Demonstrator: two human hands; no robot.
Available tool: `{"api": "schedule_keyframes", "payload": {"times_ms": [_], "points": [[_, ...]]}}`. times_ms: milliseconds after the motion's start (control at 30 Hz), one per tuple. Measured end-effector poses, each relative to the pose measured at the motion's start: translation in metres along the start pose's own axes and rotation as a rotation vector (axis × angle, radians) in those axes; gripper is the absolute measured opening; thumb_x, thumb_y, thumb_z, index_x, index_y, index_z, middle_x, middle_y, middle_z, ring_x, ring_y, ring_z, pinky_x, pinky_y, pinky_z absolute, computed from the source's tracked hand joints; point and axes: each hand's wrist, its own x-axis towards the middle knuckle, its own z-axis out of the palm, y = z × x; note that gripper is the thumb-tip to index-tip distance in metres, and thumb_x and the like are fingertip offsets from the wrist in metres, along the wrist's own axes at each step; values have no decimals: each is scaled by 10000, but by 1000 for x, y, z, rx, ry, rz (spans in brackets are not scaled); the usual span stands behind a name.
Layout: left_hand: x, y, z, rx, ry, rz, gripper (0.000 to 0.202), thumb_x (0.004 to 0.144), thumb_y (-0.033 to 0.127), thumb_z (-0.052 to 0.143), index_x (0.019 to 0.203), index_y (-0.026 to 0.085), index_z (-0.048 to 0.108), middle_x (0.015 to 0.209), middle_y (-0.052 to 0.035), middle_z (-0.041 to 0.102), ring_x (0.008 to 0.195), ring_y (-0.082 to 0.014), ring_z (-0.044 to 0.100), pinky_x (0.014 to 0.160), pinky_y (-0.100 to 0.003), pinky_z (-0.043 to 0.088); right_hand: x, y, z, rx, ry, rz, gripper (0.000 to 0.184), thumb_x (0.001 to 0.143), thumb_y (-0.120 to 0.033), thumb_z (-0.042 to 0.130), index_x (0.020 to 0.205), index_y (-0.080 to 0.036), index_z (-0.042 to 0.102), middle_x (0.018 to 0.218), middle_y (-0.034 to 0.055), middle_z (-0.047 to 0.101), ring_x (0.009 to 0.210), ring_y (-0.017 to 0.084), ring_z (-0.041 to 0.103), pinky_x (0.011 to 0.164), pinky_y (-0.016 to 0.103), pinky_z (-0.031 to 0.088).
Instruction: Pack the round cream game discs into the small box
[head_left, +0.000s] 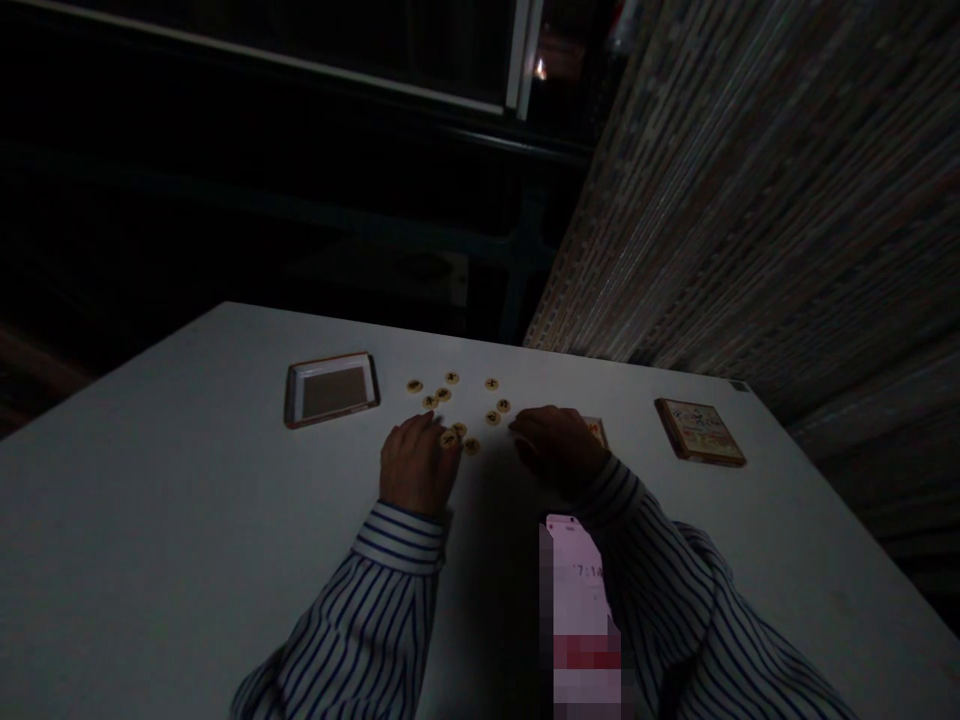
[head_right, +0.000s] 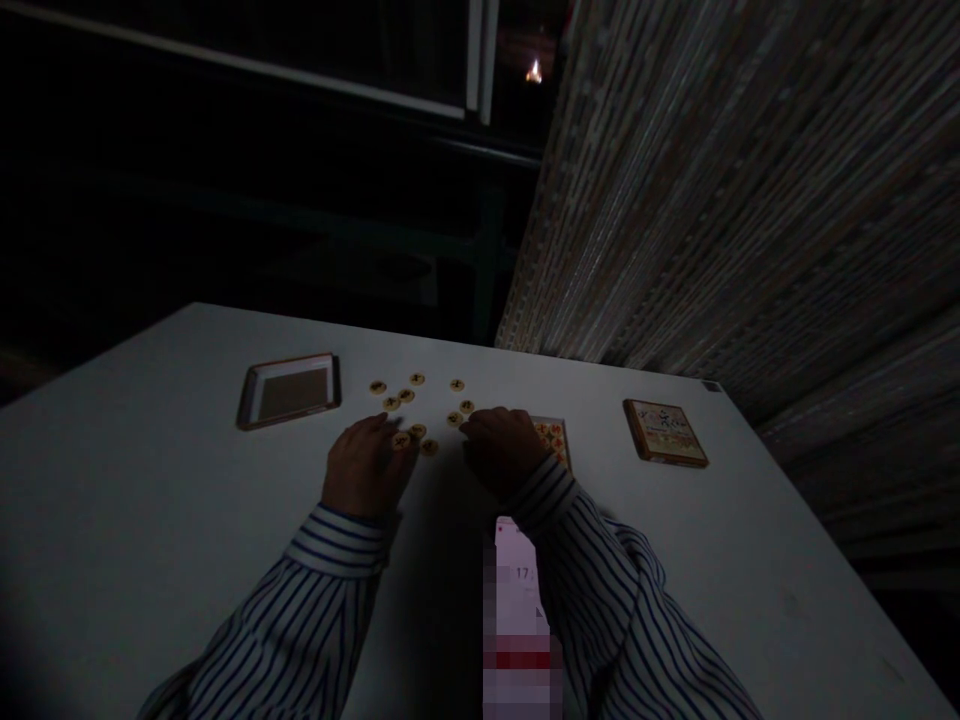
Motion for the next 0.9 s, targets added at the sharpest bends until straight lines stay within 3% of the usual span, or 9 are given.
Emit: {"api": "schedule_keyframes", "payload": {"times_ms": [267, 433, 533, 700, 900], "points": [[1, 19, -11, -160, 65, -136, 265, 725, 338, 524, 906, 147, 557, 941, -99, 619, 903, -214, 545, 807, -358, 424, -8, 17, -5, 10, 3, 54, 285, 788, -266, 453, 1049, -210, 553, 1085, 75, 571, 948, 201, 508, 773, 355, 354], [2, 39, -18, -338, -5, -362, 241, 720, 355, 522, 868, 167, 551, 775, -41, 610, 687, -151, 565, 636, -271, 450, -14, 23, -8, 20, 48, 65, 277, 784, -249, 465, 1040, -203, 560, 1065, 69, 582, 951, 190, 510, 784, 339, 360], [4, 48, -20, -436, -56, -421, 239, 701, 357, 542, 847, 169, 552, 739, -22, 602, 616, -120, 544, 576, -231, 437, -16, 27, -8, 24, 68, 63, 270, 790, -249, 462, 1036, -203, 562, 1060, 66, 586, 942, 192, 512, 774, 340, 364], [4, 59, -16, -573, -97, -497, 253, 649, 366, 586, 807, 169, 563, 671, -2, 602, 577, -110, 541, 558, -223, 441, -18, 36, -4, 51, 81, 59, 277, 791, -271, 460, 1040, -198, 557, 1051, 68, 591, 931, 190, 520, 774, 337, 371], [6, 71, -10, -815, -100, -523, 222, 638, 331, 608, 777, 166, 556, 716, -13, 621, 663, -120, 577, 638, -245, 470, -17, 44, -2, 94, 123, 38, 269, 795, -263, 439, 1017, -190, 573, 1024, 62, 612, 904, 176, 538, 767, 306, 379]]}}
